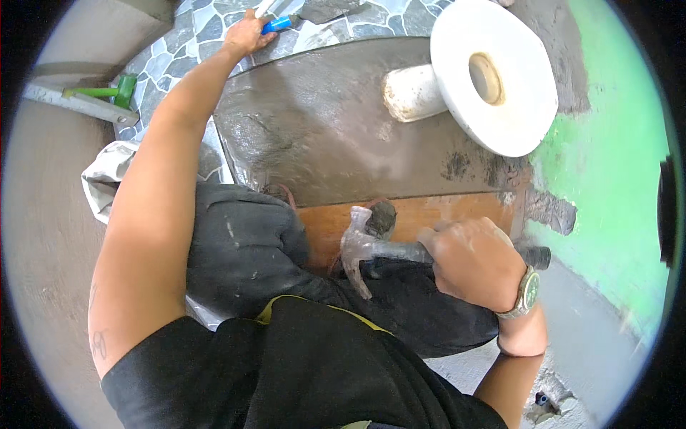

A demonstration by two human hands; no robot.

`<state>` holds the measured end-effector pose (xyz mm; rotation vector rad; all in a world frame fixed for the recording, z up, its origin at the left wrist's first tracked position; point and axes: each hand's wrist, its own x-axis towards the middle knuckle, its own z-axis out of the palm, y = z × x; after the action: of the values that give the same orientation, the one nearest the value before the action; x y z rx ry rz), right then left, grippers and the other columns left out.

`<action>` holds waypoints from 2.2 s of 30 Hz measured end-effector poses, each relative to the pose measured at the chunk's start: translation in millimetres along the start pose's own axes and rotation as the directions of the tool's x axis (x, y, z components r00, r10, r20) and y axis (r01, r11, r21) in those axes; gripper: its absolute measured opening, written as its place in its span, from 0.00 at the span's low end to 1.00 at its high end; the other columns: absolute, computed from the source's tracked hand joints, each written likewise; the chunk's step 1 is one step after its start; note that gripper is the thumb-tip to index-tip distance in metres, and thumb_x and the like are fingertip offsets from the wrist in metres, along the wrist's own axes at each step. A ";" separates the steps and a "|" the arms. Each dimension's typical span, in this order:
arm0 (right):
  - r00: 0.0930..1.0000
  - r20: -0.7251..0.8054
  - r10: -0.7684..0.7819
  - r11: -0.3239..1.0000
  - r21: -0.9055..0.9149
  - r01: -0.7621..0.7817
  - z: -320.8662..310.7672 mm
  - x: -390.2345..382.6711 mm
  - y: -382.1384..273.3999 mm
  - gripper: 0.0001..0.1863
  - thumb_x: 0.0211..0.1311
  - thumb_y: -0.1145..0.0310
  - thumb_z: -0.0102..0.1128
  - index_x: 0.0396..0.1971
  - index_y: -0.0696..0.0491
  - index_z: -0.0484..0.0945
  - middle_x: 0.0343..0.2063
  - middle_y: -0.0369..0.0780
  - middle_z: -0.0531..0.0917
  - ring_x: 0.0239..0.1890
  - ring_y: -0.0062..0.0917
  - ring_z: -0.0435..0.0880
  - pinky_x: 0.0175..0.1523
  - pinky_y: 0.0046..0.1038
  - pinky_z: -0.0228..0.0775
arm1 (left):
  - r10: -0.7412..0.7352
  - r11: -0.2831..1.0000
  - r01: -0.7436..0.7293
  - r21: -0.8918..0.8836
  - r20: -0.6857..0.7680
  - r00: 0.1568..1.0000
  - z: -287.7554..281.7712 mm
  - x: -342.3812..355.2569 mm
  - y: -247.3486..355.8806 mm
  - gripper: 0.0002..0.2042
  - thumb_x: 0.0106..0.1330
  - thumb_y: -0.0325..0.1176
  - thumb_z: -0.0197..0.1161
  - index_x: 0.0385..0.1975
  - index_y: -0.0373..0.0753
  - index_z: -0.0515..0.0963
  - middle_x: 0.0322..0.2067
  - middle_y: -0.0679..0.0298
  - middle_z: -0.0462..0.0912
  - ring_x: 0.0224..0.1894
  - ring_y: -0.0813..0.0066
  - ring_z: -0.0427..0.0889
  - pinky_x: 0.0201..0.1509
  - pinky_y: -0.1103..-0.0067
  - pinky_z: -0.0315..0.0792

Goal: Chiseling and hammering concrete floor around a toilet base for repair or installation.

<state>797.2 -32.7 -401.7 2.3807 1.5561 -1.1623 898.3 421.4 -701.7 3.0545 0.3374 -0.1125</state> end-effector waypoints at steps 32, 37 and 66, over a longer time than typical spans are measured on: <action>0.783 -0.608 0.136 0.944 0.318 0.084 -25.5 119.1 73.8 0.13 0.53 0.65 0.55 0.33 0.60 0.72 0.18 0.44 0.76 0.19 0.33 0.76 0.25 0.31 0.69 | 0.051 0.815 0.265 -0.515 0.519 0.853 -99.4 -31.3 164.6 0.27 0.64 0.52 0.48 0.54 0.37 0.66 0.23 0.58 0.71 0.24 0.65 0.75 0.27 0.65 0.70; 0.878 -0.361 0.315 0.491 0.854 0.175 -23.0 176.5 51.0 0.11 0.55 0.64 0.53 0.26 0.57 0.71 0.18 0.35 0.72 0.17 0.16 0.71 0.19 0.23 0.65 | -0.142 0.546 0.463 -0.698 0.468 0.872 -17.0 -125.4 149.0 0.20 0.62 0.45 0.47 0.40 0.32 0.74 0.21 0.55 0.77 0.19 0.66 0.75 0.23 0.70 0.70; 0.960 -0.178 0.217 0.957 0.233 -0.173 12.1 236.2 93.5 0.20 0.54 0.62 0.47 0.33 0.68 0.69 0.21 0.56 0.79 0.16 0.40 0.80 0.28 0.34 0.75 | -0.296 0.647 0.562 -0.516 0.509 0.808 -17.2 -196.0 190.9 0.16 0.65 0.41 0.46 0.48 0.40 0.65 0.42 0.46 0.77 0.47 0.48 0.76 0.50 0.61 0.69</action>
<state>913.9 95.6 -587.6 2.7974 1.2574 -1.1299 750.7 194.6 -657.9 2.1294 0.8760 -0.4968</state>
